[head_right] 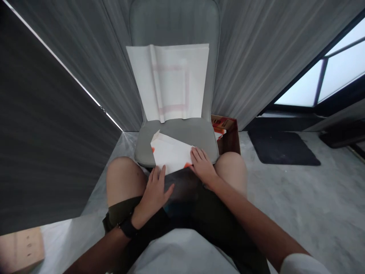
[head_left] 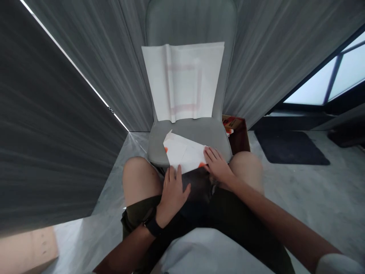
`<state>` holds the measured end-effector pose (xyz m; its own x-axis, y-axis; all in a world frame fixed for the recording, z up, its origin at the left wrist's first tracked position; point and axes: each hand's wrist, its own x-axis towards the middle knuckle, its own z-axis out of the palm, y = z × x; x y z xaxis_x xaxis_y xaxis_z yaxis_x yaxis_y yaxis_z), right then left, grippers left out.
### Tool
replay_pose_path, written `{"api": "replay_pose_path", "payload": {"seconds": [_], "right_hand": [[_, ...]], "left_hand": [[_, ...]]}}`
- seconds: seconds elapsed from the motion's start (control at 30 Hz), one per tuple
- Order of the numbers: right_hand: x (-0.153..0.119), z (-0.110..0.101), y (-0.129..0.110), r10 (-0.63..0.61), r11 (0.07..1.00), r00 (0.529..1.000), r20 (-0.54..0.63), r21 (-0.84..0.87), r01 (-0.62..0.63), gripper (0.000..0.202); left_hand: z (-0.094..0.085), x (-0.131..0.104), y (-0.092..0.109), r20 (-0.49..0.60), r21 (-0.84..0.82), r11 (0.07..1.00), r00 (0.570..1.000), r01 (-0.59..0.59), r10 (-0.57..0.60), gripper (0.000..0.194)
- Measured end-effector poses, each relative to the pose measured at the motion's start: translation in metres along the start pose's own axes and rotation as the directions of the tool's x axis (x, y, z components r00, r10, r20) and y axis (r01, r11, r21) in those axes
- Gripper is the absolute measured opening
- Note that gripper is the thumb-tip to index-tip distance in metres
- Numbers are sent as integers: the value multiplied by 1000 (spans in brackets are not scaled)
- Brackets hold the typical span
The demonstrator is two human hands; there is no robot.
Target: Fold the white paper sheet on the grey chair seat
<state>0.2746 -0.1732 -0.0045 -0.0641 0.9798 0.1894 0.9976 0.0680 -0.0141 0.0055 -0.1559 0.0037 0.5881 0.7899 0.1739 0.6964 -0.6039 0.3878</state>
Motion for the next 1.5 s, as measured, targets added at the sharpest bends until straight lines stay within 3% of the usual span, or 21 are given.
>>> {"api": "replay_pose_path", "payload": {"seconds": [0.1, 0.23, 0.3, 0.37, 0.47, 0.57, 0.73, 1.0, 1.23, 1.5], "right_hand": [[15, -14, 21, -89, 996, 993, 77, 14, 88, 69], [16, -23, 17, -51, 998, 998, 32, 30, 50, 79], [8, -20, 6, 8, 999, 1000, -24, 38, -7, 75], [0, -15, -2, 52, 997, 997, -60, 53, -49, 66], [-7, -6, -6, 57, 995, 996, -71, 86, -51, 58], [-7, -1, -1, 26, 990, 997, -66, 142, -16, 63], [-3, 4, 9, -7, 973, 997, -73, 229, 23, 74], [-4, -5, 15, -99, 983, 992, -77, 146, 110, 47], [-9, -13, 21, -110, 980, 986, -123, 154, 128, 42], [-16, -6, 42, 52, 934, 979, -199, 356, 23, 34]], "left_hand": [[-30, 21, -15, -33, -6, 998, 998, -61, 61, 66], [-59, 83, -73, -64, -94, 979, 983, -179, 173, 66], [-62, 114, -108, -43, -98, 974, 979, -204, 201, 69], [-59, 139, -136, 48, -101, 969, 972, -223, 229, 77], [-51, 159, -158, 203, -117, 943, 922, -311, 329, 87], [-45, 162, -160, 264, -141, 921, 883, -362, 387, 89], [-44, 156, -156, 250, -119, 937, 903, -329, 349, 82], [-53, 144, -142, 274, 14, 920, 886, -393, 374, 72], [-63, 119, -132, 306, 27, 866, 829, -499, 468, 74], [-42, 129, -137, 157, -110, 901, 888, -419, 432, 96]]}}
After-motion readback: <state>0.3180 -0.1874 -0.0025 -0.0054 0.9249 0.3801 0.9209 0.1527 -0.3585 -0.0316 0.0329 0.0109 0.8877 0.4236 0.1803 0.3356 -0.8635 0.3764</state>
